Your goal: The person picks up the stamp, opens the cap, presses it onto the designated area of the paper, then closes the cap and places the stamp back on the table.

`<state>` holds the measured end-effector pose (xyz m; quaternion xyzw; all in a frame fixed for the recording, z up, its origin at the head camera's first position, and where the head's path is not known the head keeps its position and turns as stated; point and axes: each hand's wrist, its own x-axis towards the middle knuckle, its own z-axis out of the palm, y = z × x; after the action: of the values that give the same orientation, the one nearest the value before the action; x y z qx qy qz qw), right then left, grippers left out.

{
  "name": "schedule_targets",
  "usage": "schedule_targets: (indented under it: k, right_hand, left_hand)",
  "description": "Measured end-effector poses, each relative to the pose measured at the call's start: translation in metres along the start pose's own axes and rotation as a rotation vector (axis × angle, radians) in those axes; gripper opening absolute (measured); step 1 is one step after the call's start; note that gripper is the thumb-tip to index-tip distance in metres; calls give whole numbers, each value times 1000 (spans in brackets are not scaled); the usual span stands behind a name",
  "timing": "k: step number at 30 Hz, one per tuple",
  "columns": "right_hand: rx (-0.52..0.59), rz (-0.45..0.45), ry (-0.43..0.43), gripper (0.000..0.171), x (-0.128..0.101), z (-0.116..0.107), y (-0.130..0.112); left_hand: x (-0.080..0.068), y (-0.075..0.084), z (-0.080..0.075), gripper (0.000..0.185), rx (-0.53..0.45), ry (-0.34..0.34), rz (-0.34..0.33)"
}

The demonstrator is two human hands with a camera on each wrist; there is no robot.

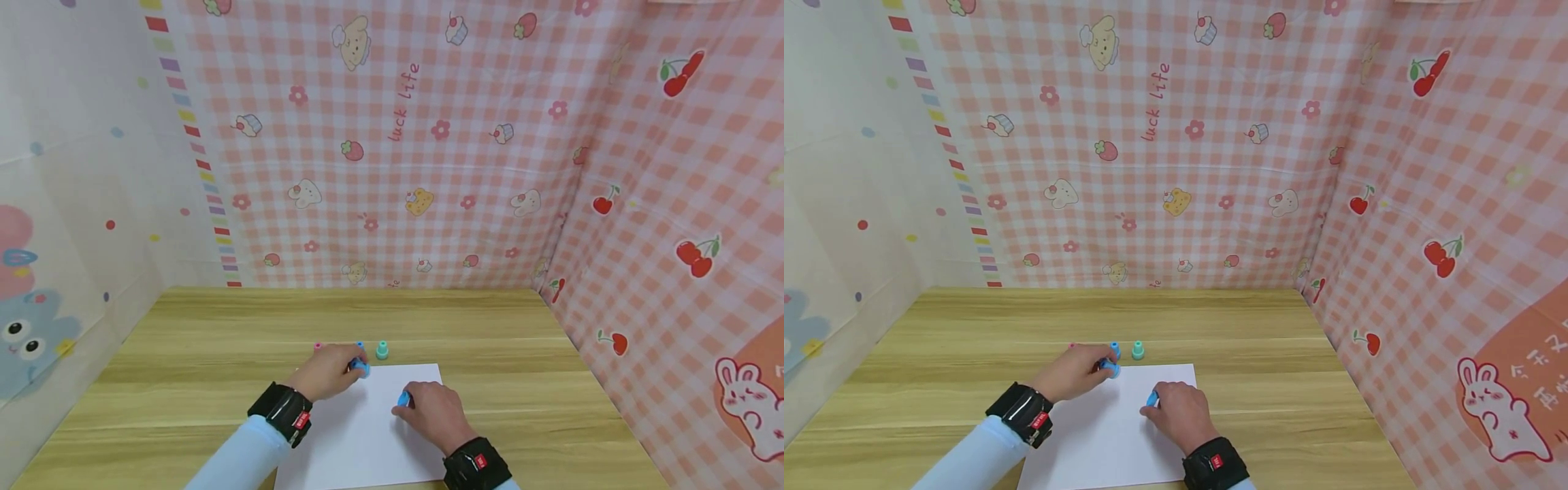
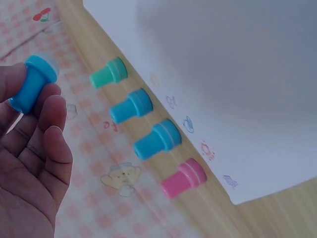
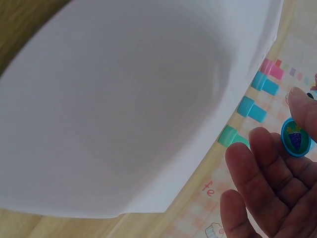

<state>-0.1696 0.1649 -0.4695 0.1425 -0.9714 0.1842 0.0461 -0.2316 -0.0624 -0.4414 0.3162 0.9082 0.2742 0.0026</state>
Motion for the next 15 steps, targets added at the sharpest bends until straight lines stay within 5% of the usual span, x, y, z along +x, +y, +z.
schedule_targets:
  k: [15]
  right_hand:
    - [9,30,-3,22,4,-2,-3]
  left_hand:
    - [5,24,7,10,-39,-58,105]
